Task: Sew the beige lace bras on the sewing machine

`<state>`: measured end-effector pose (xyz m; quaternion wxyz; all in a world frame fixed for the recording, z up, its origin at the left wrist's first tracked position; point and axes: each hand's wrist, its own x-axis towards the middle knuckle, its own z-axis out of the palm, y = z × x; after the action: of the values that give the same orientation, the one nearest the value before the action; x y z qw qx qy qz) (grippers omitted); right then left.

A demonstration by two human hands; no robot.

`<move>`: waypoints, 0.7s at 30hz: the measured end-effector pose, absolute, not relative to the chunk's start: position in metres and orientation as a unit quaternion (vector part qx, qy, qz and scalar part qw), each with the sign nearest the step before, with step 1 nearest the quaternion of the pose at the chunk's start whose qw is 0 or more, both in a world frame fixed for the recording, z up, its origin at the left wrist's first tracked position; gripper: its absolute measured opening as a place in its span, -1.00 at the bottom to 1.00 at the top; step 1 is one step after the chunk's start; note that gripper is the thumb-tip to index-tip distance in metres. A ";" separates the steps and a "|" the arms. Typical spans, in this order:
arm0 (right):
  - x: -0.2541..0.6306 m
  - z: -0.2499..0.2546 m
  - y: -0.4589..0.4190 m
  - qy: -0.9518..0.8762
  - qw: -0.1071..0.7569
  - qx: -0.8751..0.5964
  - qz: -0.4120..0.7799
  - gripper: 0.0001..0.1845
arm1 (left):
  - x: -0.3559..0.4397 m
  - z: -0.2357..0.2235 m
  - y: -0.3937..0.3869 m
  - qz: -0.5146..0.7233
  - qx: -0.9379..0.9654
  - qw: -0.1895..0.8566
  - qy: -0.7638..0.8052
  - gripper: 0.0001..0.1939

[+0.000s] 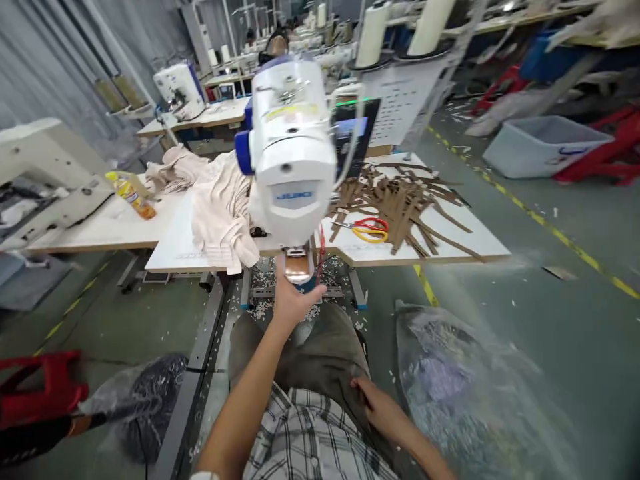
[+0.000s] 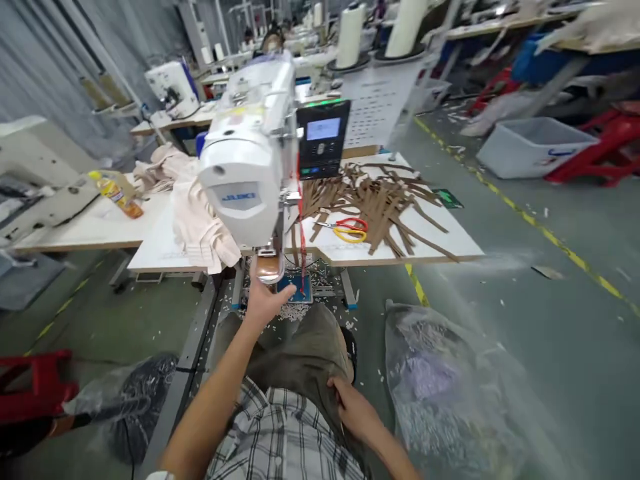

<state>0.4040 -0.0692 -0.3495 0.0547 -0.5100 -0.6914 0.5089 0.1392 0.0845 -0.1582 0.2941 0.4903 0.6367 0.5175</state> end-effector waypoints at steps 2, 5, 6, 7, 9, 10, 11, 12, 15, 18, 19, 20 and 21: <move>0.403 -0.349 -0.077 -0.682 0.086 -0.526 0.501 -0.56 | 0.165 -0.142 0.084 0.553 0.485 0.223 0.640 -0.13; 0.403 -0.345 -0.083 -0.676 0.105 -0.538 0.492 -0.54 | 0.178 -0.139 0.082 0.526 0.477 0.136 0.691 -0.29; 0.404 -0.343 -0.083 -0.678 0.105 -0.538 0.491 -0.53 | 0.179 -0.143 0.082 0.511 0.475 0.110 0.708 -0.30; 0.405 -0.340 -0.081 -0.679 0.102 -0.537 0.490 -0.52 | 0.178 -0.148 0.082 0.500 0.471 0.088 0.721 -0.30; 0.406 -0.333 -0.074 -0.679 0.096 -0.538 0.490 -0.50 | 0.177 -0.161 0.086 0.489 0.465 0.055 0.735 -0.29; 0.406 -0.328 -0.070 -0.677 0.095 -0.544 0.486 -0.48 | 0.177 -0.167 0.089 0.485 0.465 0.047 0.739 -0.28; 0.406 -0.323 -0.065 -0.675 0.094 -0.554 0.479 -0.48 | 0.178 -0.172 0.091 0.479 0.465 0.042 0.744 -0.28; 0.405 -0.317 -0.062 -0.674 0.095 -0.562 0.470 -0.48 | 0.180 -0.175 0.091 0.473 0.465 0.040 0.748 -0.28; 0.403 -0.295 -0.062 -0.672 0.126 -0.572 0.453 -0.48 | 0.188 -0.175 0.079 0.455 0.475 0.056 0.751 -0.32; 0.405 -0.283 -0.062 -0.628 0.167 -0.601 0.465 -0.47 | 0.185 -0.171 0.075 0.442 0.491 0.081 0.746 -0.39; 0.407 -0.285 -0.060 -0.608 0.174 -0.617 0.468 -0.51 | 0.181 -0.175 0.084 0.431 0.494 0.082 0.751 -0.33; 0.411 -0.290 -0.056 -0.591 0.177 -0.629 0.472 -0.55 | 0.177 -0.182 0.097 0.406 0.507 0.057 0.758 -0.33; 0.415 -0.297 -0.052 -0.577 0.181 -0.640 0.474 -0.55 | 0.175 -0.192 0.113 0.363 0.537 0.056 0.759 -0.42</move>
<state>0.4152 -0.0520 -0.2968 0.1806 -0.6398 -0.5774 0.4739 0.1753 0.1130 -0.1916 0.0559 0.5371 0.7593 0.3631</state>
